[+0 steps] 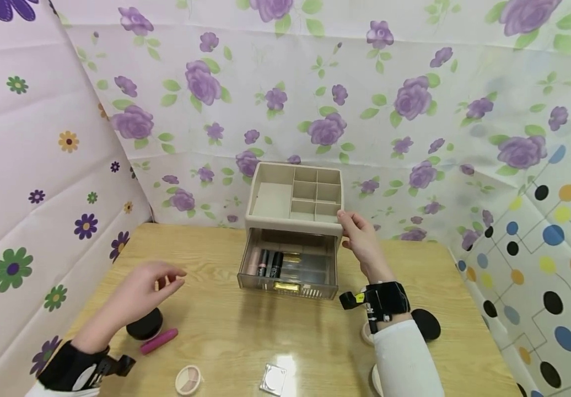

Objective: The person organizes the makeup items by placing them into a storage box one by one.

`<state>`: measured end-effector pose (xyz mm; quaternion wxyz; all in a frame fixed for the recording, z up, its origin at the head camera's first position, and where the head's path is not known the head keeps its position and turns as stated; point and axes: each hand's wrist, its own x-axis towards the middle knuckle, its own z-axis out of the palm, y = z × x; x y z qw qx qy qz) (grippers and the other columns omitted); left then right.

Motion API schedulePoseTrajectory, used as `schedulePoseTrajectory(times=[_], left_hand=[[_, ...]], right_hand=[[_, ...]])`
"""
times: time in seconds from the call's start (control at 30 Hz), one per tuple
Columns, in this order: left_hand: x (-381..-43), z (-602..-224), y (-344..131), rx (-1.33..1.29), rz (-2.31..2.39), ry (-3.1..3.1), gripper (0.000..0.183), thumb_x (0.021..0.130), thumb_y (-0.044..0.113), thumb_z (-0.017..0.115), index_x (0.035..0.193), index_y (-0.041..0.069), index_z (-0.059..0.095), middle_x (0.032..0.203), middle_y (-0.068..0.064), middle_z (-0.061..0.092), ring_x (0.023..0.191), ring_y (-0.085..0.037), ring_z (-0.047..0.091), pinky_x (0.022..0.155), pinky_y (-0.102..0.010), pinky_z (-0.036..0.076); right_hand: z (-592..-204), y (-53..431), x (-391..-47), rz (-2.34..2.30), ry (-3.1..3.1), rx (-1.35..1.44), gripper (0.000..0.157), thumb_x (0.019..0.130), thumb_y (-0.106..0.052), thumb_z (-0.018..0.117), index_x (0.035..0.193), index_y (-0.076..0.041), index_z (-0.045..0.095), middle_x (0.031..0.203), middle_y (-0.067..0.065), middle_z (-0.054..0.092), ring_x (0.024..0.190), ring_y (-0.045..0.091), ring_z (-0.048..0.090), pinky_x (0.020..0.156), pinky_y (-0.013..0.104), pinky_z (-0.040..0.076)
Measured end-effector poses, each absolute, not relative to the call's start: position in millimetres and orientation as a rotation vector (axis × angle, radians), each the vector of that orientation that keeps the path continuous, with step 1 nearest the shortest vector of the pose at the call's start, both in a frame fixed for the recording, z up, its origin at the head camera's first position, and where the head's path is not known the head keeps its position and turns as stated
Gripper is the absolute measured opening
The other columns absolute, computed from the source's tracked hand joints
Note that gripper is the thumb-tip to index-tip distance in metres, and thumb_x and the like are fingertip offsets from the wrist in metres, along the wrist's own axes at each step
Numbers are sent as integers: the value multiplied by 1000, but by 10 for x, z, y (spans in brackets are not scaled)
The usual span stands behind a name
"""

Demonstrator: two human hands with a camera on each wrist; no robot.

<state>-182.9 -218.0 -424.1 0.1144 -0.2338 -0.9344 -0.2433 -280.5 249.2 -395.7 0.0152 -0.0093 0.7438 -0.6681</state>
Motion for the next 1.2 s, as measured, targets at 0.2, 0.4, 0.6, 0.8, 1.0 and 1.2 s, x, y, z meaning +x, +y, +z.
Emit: schedulePoseTrajectory(times=[0.2, 0.4, 0.6, 0.8, 1.0, 1.2], left_hand=[[-1637, -4459, -2425, -602, -547, -2931, 10, 85, 21, 78, 93, 15, 76, 71, 13, 57, 56, -2, 46, 51, -26, 44], [-1483, -4633, -2394, -557, -342, -3035, 15, 81, 24, 80, 90, 14, 74, 69, 11, 54, 57, -5, 49, 52, -28, 46], [-1377, -4765, -2272, -549, -173, -3006, 22, 77, 31, 84, 83, 14, 71, 74, 4, 60, 60, -11, 56, 52, -35, 50], [-1352, -4859, -2178, -530, -130, -3039, 29, 79, 28, 82, 64, 21, 58, 67, 5, 51, 53, -11, 47, 45, -34, 43], [-1363, -4924, -2145, -549, -53, -2995, 42, 81, 22, 80, 57, 20, 46, 59, 4, 45, 49, -10, 39, 42, -30, 39], [-1366, -4942, -2128, -546, -1, -2980, 39, 78, 19, 79, 56, 19, 46, 59, 4, 45, 49, -11, 40, 42, -33, 41]], right_hand=[[-3974, 2448, -2808, -2094, 2306, -3, 55, 94, -57, 58, 117, -7, 56, 94, -1, 58, 85, 11, 55, 68, 27, 47], [-3967, 2459, -2808, -2125, 2290, -15, 52, 94, -56, 60, 114, -8, 56, 93, -1, 57, 83, 11, 54, 66, 26, 46], [-3959, 2484, -2816, -2137, 2285, -16, 48, 93, -56, 61, 105, -10, 55, 91, -1, 56, 83, 11, 54, 66, 26, 46], [-3960, 2511, -2811, -2124, 2303, -10, 47, 93, -55, 61, 105, -10, 55, 93, -1, 57, 84, 12, 55, 68, 28, 46], [-3924, 2516, -2827, -2124, 2324, -38, 48, 94, -55, 60, 107, -10, 55, 96, 0, 59, 86, 13, 56, 70, 30, 45], [-3912, 2518, -2809, -2103, 2316, -27, 48, 94, -57, 59, 107, -10, 54, 96, 0, 58, 86, 12, 56, 72, 32, 44]])
